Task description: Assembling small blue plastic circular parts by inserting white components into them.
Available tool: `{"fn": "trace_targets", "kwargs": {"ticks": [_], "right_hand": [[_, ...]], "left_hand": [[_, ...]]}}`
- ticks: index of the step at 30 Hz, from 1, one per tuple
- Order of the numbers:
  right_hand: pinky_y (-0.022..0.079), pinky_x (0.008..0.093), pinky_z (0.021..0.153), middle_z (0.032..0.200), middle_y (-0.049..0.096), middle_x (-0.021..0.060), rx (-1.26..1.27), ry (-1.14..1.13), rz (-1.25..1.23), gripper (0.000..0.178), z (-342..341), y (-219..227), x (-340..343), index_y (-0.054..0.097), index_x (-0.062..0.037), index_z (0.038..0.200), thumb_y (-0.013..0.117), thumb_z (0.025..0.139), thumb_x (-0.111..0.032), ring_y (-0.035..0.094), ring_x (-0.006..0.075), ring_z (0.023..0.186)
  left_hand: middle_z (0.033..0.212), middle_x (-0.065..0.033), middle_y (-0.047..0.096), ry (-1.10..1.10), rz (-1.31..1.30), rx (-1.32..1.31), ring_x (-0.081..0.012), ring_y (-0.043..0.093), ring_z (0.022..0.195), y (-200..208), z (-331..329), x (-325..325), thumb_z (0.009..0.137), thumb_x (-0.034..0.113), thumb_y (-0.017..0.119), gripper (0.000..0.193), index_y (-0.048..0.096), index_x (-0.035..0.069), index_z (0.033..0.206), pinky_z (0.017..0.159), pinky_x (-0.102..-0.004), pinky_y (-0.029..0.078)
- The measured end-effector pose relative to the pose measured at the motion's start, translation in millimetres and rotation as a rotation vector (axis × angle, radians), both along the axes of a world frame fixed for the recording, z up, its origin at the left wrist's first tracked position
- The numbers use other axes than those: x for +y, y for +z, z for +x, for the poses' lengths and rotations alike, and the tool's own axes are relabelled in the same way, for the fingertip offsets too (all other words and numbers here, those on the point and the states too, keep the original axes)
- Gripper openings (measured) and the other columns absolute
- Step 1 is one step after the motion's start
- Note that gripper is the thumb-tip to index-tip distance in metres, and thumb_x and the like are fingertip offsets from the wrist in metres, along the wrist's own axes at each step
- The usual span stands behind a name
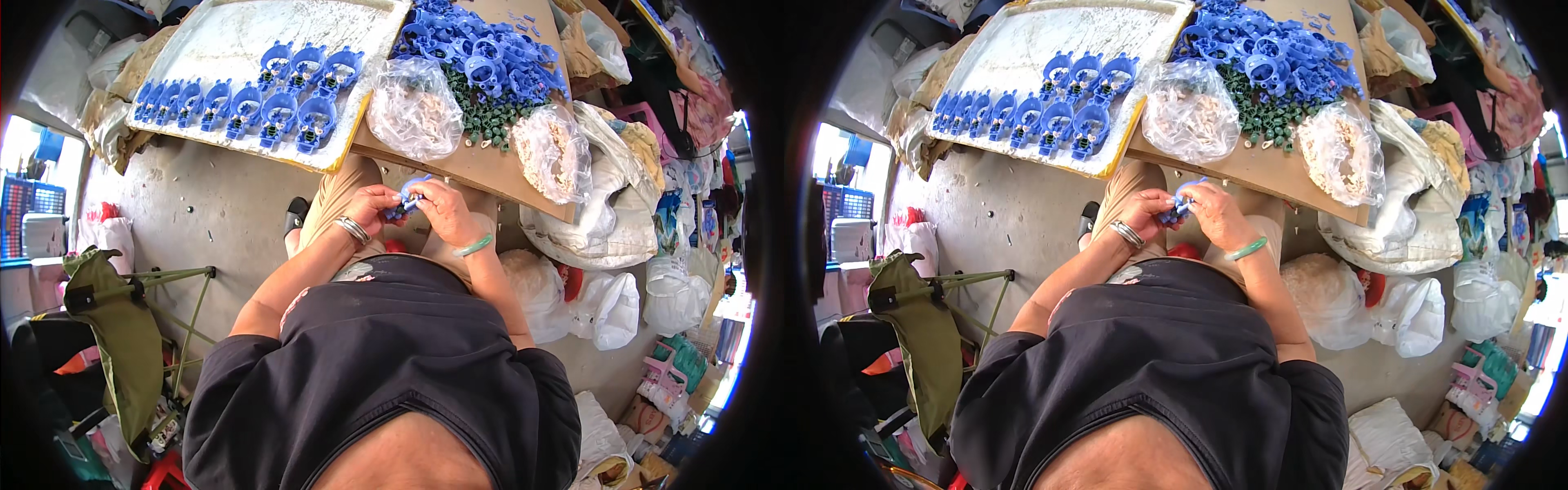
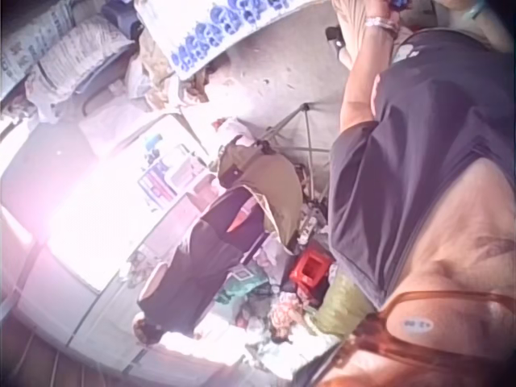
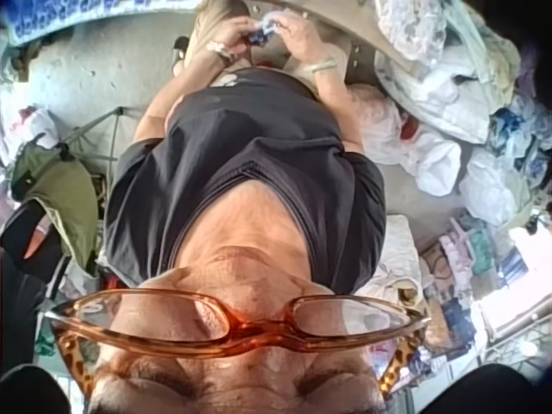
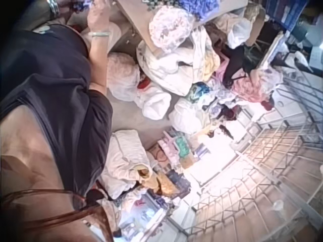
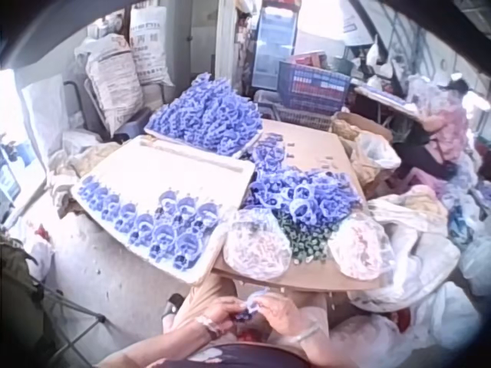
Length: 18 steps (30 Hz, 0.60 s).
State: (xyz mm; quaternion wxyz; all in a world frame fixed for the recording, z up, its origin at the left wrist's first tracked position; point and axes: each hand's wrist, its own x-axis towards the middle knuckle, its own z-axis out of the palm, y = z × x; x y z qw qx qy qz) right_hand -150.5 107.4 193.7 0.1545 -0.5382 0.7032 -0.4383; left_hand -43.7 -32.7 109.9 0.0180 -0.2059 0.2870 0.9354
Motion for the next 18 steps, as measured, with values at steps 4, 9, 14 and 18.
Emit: {"fn": "trace_targets", "kwargs": {"ticks": [4, 9, 14, 18], "right_hand": [[0.044, 0.0348, 0.067, 0.084, 0.056, 0.0137, 0.126, -0.016, 0.011, 0.02, 0.0, 4.2, 0.6, 0.055, -0.0019, 0.091, 0.055, 0.072, 0.003, 0.054, 0.0295, 0.076], [0.044, 0.0342, 0.064, 0.079, 0.056, 0.0129, -0.017, -0.123, -0.031, 0.018, 3.4, -1.4, 2.8, 0.055, -0.0015, 0.088, 0.057, 0.07, 0.003, 0.054, 0.0281, 0.073], [0.043, 0.0246, 0.061, 0.079, 0.055, 0.008, -0.087, -0.233, -0.036, 0.019, 9.3, -21.3, 5.9, 0.057, 0.0, 0.09, 0.059, 0.072, 0.003, 0.053, 0.0145, 0.067], [0.044, 0.0317, 0.063, 0.077, 0.055, 0.013, -0.153, -0.284, 0.0, 0.019, 11.6, -22.0, 3.4, 0.055, -0.0001, 0.087, 0.06, 0.069, 0.001, 0.054, 0.0256, 0.071]], "left_hand": [[0.074, -0.016, 0.06, 0.035, -0.136, -0.017, -0.0261, 0.061, 0.063, 3.6, -0.9, 3.2, 0.077, 0.001, 0.056, 0.007, 0.057, -0.004, 0.081, 0.054, -0.0348, 0.051], [0.073, -0.0153, 0.06, 0.053, -0.171, 0.012, -0.0243, 0.061, 0.062, 0.4, -1.4, 3.7, 0.078, 0.002, 0.055, 0.008, 0.057, -0.004, 0.082, 0.052, -0.0328, 0.051], [0.072, -0.0148, 0.06, 0.082, -0.22, 0.012, -0.0239, 0.061, 0.062, -0.2, -1.8, 3.9, 0.079, 0.003, 0.055, 0.009, 0.057, -0.005, 0.083, 0.051, -0.0324, 0.05], [0.072, -0.0156, 0.059, 0.064, -0.149, -0.034, -0.0263, 0.061, 0.062, 1.0, -1.2, 2.9, 0.079, 0.003, 0.054, 0.006, 0.055, -0.003, 0.08, 0.052, -0.0337, 0.05]]}}
